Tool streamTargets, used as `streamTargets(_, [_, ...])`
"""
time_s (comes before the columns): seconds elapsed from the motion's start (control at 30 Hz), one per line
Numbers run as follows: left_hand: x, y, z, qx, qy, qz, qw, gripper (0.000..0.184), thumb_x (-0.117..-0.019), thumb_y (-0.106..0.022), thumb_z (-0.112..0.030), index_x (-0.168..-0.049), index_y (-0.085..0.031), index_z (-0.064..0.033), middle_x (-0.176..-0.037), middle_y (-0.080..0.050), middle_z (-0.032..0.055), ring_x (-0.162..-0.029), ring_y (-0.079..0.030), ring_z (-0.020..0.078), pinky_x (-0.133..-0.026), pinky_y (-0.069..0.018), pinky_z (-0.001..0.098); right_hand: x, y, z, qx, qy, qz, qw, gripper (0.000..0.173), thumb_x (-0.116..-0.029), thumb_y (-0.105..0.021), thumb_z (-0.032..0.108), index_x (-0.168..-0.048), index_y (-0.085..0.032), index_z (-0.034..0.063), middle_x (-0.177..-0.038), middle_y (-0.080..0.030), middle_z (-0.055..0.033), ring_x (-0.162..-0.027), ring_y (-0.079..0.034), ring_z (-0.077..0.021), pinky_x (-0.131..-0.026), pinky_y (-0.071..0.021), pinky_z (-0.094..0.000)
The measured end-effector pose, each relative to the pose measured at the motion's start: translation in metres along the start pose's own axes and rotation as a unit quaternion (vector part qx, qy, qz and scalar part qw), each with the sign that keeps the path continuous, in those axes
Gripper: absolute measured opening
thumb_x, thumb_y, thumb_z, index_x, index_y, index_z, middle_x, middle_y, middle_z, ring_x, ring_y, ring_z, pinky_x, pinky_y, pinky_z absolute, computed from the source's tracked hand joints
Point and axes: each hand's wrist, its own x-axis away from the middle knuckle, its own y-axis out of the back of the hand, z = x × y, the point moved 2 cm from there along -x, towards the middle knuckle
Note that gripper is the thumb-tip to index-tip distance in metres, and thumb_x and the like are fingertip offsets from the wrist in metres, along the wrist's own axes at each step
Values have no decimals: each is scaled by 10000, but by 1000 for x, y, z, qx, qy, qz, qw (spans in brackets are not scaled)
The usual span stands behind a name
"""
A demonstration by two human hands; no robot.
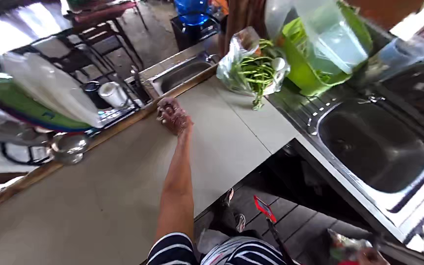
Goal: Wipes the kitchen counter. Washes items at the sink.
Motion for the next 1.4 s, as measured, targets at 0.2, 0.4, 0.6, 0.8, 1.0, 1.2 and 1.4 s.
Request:
streamTargets(0.2, [176,-49,-151,64,-291,95,950,592,-957,-572,-137,-1541,-470,-128,-1615,-405,132,-1489,-354,368,-1162,-319,608,-15,-2,9,-77,119,-42,989,301,-996,-500,85,-1127,-625,-155,-1008,-638,-369,-981,-625,-503,-891,-449,-676])
streamTargets(0.4, [314,-19,-250,357,-410,301,783,336,-992,-557,-20,-1290,-710,-57,-1301,-687,166,-1272,-587,357,-1122,-405,514,-35,20,9,-58,207,-60,975,264,-999,-510,99,-1088,-653,-104,-910,-651,-317,-895,-640,-496,-799,-461,-689])
streamTargets(0.6, [262,108,-73,389,-239,52,888,246,-1014,-560,-82,-1179,-698,38,-1246,-679,169,-1171,-633,235,-1070,-472,438,-55,55,-26,-36,213,-80,973,276,-1022,-497,116,-1087,-651,-104,-938,-653,-348,-934,-646,-535,-807,-462,-712])
streamTargets(0.8, [272,96,120,45,136,-57,988,499,-1078,-408,-312,-1467,-546,-32,-1540,-462,255,-1466,-361,463,-1180,-228,665,-72,77,-51,-49,222,-103,968,299,-1027,-461,148,-1027,-642,-90,-860,-638,-318,-859,-645,-516,-732,-457,-692])
streamTargets(1.0, [281,26,-86,45,-63,5,997,486,-1060,-507,-288,-1407,-574,46,-1454,-510,336,-1375,-444,541,-1098,-320,701,-75,95,-25,-84,222,-112,965,272,-1017,-460,129,-1020,-638,-77,-806,-621,-282,-786,-639,-481,-675,-453,-662])
streamTargets(1.2, [263,-93,-287,104,-416,192,883,428,-1079,-458,-260,-1462,-568,-103,-1555,-479,167,-1447,-382,453,-1136,-260,696,-62,99,-34,-121,176,-198,957,309,-990,-459,175,-975,-639,-76,-754,-612,-239,-709,-638,-435,-611,-469,-616])
streamTargets(1.4, [471,-117,-344,96,-577,286,759,360,-1001,-558,-232,-1325,-697,-160,-1355,-659,152,-1325,-518,462,-1069,-370,674,-15,105,-93,-139,-33,-258,956,287,-1015,-472,129,-979,-631,-107,-758,-608,-255,-695,-627,-429,-626,-478,-625])
